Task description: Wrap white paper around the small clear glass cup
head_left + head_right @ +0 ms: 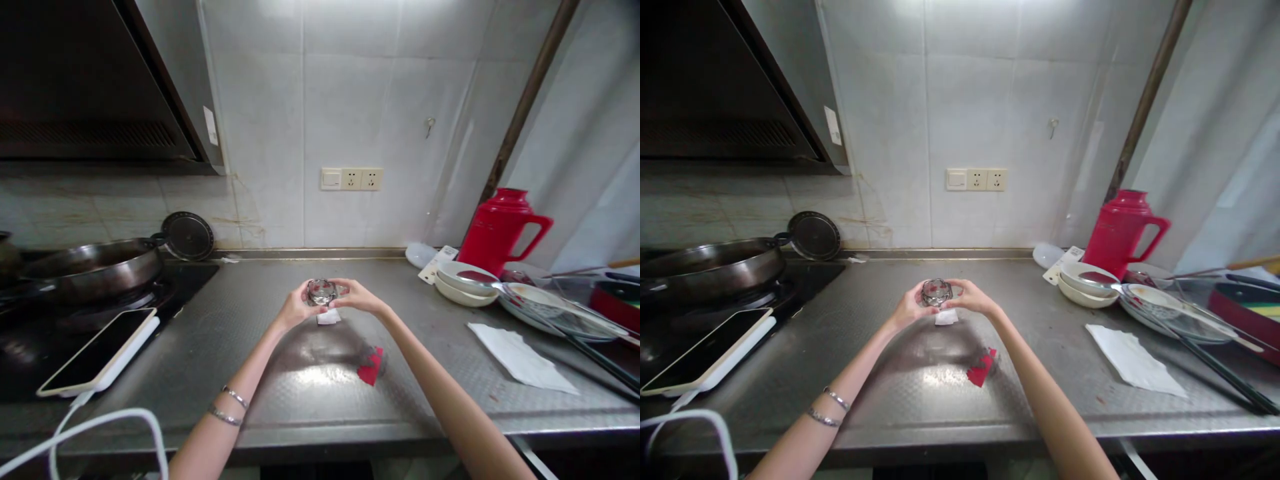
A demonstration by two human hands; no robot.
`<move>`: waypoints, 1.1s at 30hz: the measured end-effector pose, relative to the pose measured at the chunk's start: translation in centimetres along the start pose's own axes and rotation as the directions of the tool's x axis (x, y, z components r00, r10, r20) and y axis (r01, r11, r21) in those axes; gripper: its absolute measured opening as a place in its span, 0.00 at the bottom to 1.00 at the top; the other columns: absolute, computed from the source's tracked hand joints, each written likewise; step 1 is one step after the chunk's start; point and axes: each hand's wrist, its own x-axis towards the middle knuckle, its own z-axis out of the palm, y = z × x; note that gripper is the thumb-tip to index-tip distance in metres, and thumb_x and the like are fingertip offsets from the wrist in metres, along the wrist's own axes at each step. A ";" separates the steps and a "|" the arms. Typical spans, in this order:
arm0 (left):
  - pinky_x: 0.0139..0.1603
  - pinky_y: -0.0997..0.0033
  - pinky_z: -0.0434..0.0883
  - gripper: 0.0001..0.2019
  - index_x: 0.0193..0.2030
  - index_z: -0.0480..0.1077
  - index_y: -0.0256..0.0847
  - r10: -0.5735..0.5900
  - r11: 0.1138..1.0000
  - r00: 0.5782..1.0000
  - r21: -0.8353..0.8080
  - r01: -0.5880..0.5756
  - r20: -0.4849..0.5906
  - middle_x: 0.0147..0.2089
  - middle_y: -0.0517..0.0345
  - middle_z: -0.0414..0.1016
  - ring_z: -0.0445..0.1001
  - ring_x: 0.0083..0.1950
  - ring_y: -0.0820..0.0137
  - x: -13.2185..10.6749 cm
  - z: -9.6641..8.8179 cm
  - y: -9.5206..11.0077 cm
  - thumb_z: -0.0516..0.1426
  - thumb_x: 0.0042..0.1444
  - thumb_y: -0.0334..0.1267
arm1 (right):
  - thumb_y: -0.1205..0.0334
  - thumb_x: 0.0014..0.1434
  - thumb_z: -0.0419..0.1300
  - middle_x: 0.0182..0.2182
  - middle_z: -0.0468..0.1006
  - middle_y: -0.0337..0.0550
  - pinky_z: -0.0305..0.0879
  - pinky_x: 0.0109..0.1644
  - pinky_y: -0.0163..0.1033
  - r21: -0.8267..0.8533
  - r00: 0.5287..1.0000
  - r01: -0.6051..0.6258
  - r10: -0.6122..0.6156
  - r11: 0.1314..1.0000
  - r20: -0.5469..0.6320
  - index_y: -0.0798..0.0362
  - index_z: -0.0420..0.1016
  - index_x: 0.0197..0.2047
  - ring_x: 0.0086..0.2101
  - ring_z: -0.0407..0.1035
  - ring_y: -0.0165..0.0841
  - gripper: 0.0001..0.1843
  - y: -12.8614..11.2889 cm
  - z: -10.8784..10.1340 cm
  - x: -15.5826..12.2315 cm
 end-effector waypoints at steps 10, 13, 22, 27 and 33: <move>0.51 0.61 0.70 0.35 0.52 0.65 0.34 -0.114 0.986 0.981 0.135 0.093 0.154 0.49 0.47 0.75 0.75 0.48 0.61 1.8 3.2 -0.7 0.69 0.34 0.38 | 0.52 0.37 0.72 0.48 0.76 0.53 0.64 0.49 0.48 -0.139 0.993 -0.059 0.043 0.989 -0.112 0.56 0.74 0.51 0.49 0.68 0.47 0.37 1.9 -1.9 -2.8; 0.49 0.61 0.70 0.34 0.49 0.68 0.34 -0.110 0.972 0.979 0.223 0.070 0.172 0.46 0.48 0.77 0.75 0.46 0.60 3.7 5.4 -0.7 0.70 0.31 0.38 | 0.52 0.37 0.72 0.48 0.76 0.52 0.64 0.49 0.47 -0.125 0.985 -0.102 0.083 0.987 -0.152 0.55 0.74 0.51 0.50 0.68 0.47 0.37 3.2 -3.8 -4.4; 0.53 0.56 0.67 0.42 0.52 0.68 0.34 -0.026 0.934 0.957 0.349 -0.079 0.287 0.52 0.42 0.72 0.71 0.52 0.53 8.4 14.5 -1.7 0.70 0.27 0.49 | 0.55 0.37 0.72 0.47 0.77 0.52 0.65 0.49 0.47 -0.155 0.950 -0.234 0.193 0.960 -0.244 0.58 0.73 0.53 0.46 0.70 0.46 0.38 6.4 -11.4 -10.5; 0.59 0.54 0.62 0.44 0.55 0.67 0.33 -0.011 0.911 0.930 0.387 -0.142 0.366 0.57 0.38 0.68 0.63 0.60 0.48 9.7 18.8 -2.7 0.70 0.28 0.51 | 0.55 0.37 0.71 0.47 0.77 0.52 0.67 0.46 0.46 -0.143 0.918 -0.320 0.269 0.937 -0.291 0.59 0.71 0.54 0.44 0.71 0.45 0.39 8.1 -13.8 -13.7; 0.63 0.53 0.57 0.49 0.58 0.64 0.32 -0.097 0.900 0.904 0.425 -0.099 0.415 0.61 0.36 0.62 0.52 0.67 0.45 10.1 21.4 -3.4 0.69 0.27 0.53 | 0.55 0.37 0.71 0.43 0.79 0.50 0.68 0.38 0.42 -0.142 0.899 -0.365 0.310 0.920 -0.308 0.60 0.72 0.53 0.33 0.72 0.38 0.38 9.5 -14.9 -15.9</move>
